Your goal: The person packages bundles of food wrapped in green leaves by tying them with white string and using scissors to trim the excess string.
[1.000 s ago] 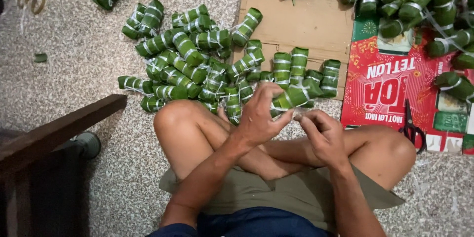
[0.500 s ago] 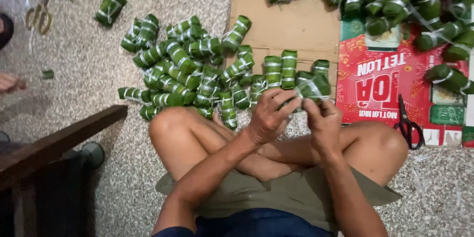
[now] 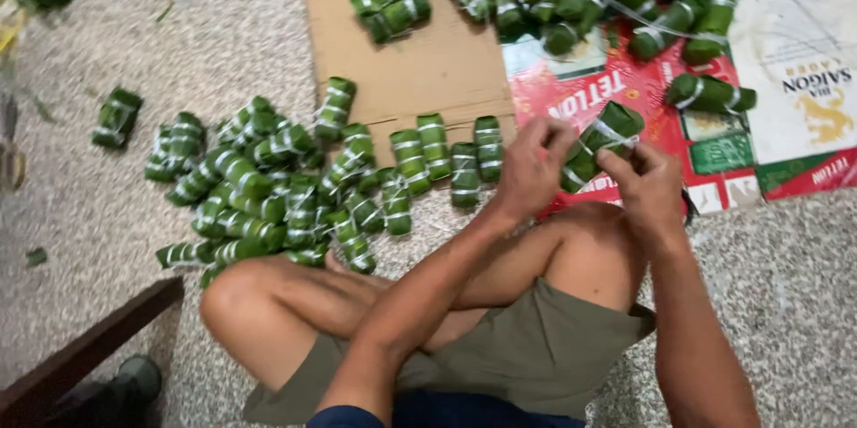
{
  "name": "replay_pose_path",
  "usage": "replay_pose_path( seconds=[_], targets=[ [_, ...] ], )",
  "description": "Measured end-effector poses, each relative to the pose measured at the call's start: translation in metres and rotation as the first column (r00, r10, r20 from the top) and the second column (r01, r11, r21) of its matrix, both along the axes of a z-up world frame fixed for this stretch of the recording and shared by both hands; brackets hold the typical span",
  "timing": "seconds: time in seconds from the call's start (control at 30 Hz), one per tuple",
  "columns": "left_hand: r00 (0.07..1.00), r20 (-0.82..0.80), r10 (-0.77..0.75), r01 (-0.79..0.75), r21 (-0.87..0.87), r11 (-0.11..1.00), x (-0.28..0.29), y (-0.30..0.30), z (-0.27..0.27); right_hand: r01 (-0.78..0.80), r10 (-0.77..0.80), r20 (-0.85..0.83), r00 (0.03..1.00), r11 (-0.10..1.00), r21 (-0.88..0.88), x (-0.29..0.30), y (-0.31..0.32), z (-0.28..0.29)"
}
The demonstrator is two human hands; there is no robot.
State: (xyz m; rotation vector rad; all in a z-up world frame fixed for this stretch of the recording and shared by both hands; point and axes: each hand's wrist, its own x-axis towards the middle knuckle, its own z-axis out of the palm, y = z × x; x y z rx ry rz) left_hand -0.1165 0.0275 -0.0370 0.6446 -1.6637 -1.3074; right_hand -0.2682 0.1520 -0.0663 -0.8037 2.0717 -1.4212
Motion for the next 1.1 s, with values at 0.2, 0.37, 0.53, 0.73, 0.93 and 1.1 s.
replay_pose_path(
  seconds=[0.2, 0.37, 0.53, 0.73, 0.93, 1.1],
  targets=[
    [0.987, 0.142, -0.082, -0.043, 0.709, 0.704, -0.084, -0.019, -0.111, -0.104, 0.097, 0.089, 0.991, 0.992, 0.074, -0.040, -0.005, -0.057],
    [0.797, 0.604, 0.016, -0.377, 0.476, 0.795, -0.101, -0.025, -0.207, -0.172, 0.142, 0.145, 0.979, 0.960, 0.219, -0.023, -0.011, -0.103],
    [0.831, 0.553, 0.061, -0.300, 0.353, 0.886, -0.092, -0.015, -0.117, -0.124, 0.131, -0.017, 0.991, 0.972, 0.202, -0.018, -0.006, -0.133],
    [0.828, 0.526, 0.195, -0.342, 0.198, 0.919, -0.101, -0.005, -0.133, -0.167, 0.206, -0.192, 0.960, 0.965, 0.201, -0.025, 0.005, -0.134],
    [0.810, 0.547, 0.211, -0.400, 0.253, 0.881, -0.106, -0.010, -0.151, -0.235, 0.316, -0.306, 0.898, 0.933, 0.272, -0.033, 0.000, -0.129],
    [0.915, 0.403, 0.019, -0.212, 0.441, 0.872, -0.065, -0.024, -0.131, -0.326, 0.346, -0.044, 0.937, 0.913, 0.245, -0.033, -0.027, -0.077]
  ],
)
